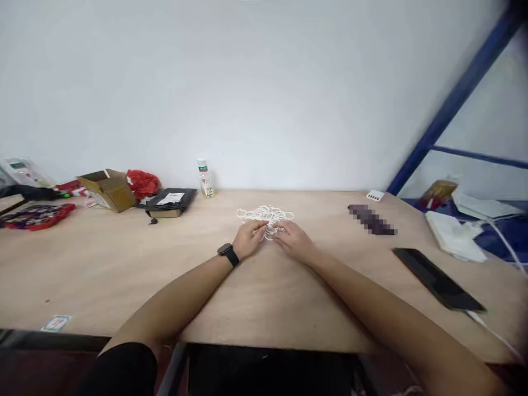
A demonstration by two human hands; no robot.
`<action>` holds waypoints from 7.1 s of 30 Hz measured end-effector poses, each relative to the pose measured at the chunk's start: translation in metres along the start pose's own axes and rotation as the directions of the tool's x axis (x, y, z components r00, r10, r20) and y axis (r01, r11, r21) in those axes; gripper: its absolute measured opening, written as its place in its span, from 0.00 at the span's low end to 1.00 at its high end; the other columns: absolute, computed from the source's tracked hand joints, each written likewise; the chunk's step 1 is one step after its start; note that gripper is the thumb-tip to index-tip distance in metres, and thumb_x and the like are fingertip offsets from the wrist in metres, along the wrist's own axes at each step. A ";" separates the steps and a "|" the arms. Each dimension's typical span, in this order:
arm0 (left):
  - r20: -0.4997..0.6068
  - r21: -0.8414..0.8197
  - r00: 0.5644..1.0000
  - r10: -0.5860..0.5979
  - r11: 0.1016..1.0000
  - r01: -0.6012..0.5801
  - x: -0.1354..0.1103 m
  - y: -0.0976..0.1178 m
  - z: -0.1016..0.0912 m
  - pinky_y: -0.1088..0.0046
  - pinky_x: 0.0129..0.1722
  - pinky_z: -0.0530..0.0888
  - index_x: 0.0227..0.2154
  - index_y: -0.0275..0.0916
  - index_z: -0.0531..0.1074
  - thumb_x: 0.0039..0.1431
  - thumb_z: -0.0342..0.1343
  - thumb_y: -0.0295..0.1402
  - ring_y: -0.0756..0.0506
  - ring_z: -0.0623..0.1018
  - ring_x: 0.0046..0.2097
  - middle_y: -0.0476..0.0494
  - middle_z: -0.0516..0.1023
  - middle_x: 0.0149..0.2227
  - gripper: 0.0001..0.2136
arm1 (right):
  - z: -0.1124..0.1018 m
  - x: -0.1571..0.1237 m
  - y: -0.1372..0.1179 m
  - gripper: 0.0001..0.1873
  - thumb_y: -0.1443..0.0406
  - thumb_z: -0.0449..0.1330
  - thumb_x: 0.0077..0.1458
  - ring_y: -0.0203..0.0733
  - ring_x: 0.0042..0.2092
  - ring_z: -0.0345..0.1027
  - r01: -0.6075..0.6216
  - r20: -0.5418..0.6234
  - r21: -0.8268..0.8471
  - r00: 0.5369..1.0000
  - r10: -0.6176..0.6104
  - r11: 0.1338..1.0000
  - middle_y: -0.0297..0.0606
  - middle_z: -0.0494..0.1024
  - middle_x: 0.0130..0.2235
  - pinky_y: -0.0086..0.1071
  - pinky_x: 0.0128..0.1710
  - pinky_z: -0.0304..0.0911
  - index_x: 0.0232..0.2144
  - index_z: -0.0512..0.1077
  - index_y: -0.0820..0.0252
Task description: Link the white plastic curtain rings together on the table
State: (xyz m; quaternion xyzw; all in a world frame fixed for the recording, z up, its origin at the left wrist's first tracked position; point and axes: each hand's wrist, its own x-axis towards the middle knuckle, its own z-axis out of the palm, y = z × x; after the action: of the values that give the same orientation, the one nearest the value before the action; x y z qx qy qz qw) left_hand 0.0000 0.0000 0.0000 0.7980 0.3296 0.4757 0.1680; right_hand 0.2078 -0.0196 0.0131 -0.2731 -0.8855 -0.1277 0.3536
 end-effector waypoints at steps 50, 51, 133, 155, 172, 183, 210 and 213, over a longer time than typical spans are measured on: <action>0.213 0.319 0.907 0.363 0.851 -0.416 0.000 0.017 -0.011 0.66 0.38 0.70 0.34 0.38 0.72 0.68 0.44 0.36 0.45 0.72 0.35 0.41 0.76 0.31 0.13 | -0.004 0.004 -0.023 0.08 0.67 0.50 0.63 0.42 0.40 0.66 -0.351 0.083 0.371 0.935 0.345 0.860 0.39 0.73 0.35 0.35 0.41 0.62 0.35 0.68 0.57; 0.214 0.323 0.908 0.359 0.851 -0.413 0.000 0.017 -0.011 0.66 0.37 0.70 0.34 0.38 0.72 0.68 0.45 0.36 0.45 0.73 0.35 0.42 0.76 0.31 0.13 | -0.004 0.004 -0.023 0.09 0.67 0.49 0.63 0.42 0.40 0.66 -0.350 0.084 0.367 0.935 0.344 0.862 0.39 0.73 0.35 0.35 0.41 0.62 0.35 0.69 0.57; -0.114 0.077 0.993 -0.026 0.996 0.035 -0.020 0.053 -0.013 0.65 0.44 0.70 0.30 0.40 0.75 0.61 0.57 0.37 0.46 0.78 0.36 0.47 0.81 0.32 0.08 | 0.012 0.007 -0.045 0.13 0.55 0.62 0.54 0.38 0.32 0.69 -0.495 0.101 0.760 0.730 0.676 0.421 0.36 0.77 0.30 0.31 0.34 0.66 0.34 0.75 0.58; 0.052 0.608 0.962 -0.268 0.773 0.183 -0.005 -0.005 -0.068 0.50 0.60 0.56 0.30 0.41 0.74 0.57 0.51 0.33 0.41 0.75 0.44 0.45 0.80 0.35 0.07 | 0.013 -0.012 0.016 0.16 0.69 0.54 0.58 0.47 0.53 0.67 -0.470 0.236 0.140 0.871 0.432 0.871 0.43 0.74 0.50 0.43 0.53 0.64 0.47 0.74 0.56; -0.064 0.717 0.938 -0.341 0.638 0.281 -0.015 -0.029 -0.068 0.41 0.54 0.55 0.31 0.39 0.77 0.56 0.53 0.33 0.35 0.74 0.44 0.36 0.79 0.37 0.08 | 0.014 -0.011 0.010 0.11 0.71 0.58 0.55 0.44 0.46 0.67 -0.456 0.273 0.104 0.868 0.415 0.884 0.42 0.72 0.43 0.37 0.46 0.65 0.40 0.77 0.57; 0.142 0.421 0.986 0.091 0.896 -0.143 -0.014 0.029 -0.037 0.59 0.55 0.64 0.50 0.43 0.72 0.59 0.57 0.43 0.41 0.70 0.54 0.41 0.74 0.52 0.18 | 0.002 0.002 -0.014 0.14 0.71 0.51 0.61 0.44 0.45 0.70 -0.280 0.133 0.317 0.959 0.250 0.906 0.40 0.77 0.41 0.39 0.46 0.64 0.41 0.75 0.55; 0.152 0.120 0.984 0.089 0.987 -0.108 -0.015 0.031 -0.030 0.63 0.48 0.72 0.44 0.43 0.76 0.58 0.59 0.43 0.44 0.75 0.45 0.41 0.77 0.42 0.14 | -0.003 0.010 -0.035 0.08 0.63 0.57 0.56 0.39 0.34 0.70 -0.506 0.122 0.493 0.846 0.519 0.708 0.36 0.79 0.33 0.32 0.35 0.65 0.33 0.76 0.57; 0.151 0.089 0.985 0.085 0.991 -0.099 -0.015 0.033 -0.027 0.64 0.48 0.73 0.45 0.43 0.76 0.60 0.58 0.42 0.44 0.75 0.46 0.41 0.77 0.42 0.13 | -0.003 0.010 -0.035 0.08 0.62 0.57 0.56 0.38 0.32 0.69 -0.525 0.142 0.496 0.835 0.532 0.692 0.35 0.79 0.32 0.31 0.34 0.64 0.32 0.76 0.58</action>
State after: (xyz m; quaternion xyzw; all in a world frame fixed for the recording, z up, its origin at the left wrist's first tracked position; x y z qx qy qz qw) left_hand -0.0170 -0.0355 0.0223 0.8523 0.3016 0.4067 0.1311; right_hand 0.1836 -0.0462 0.0210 -0.4104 -0.7677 0.2193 0.4406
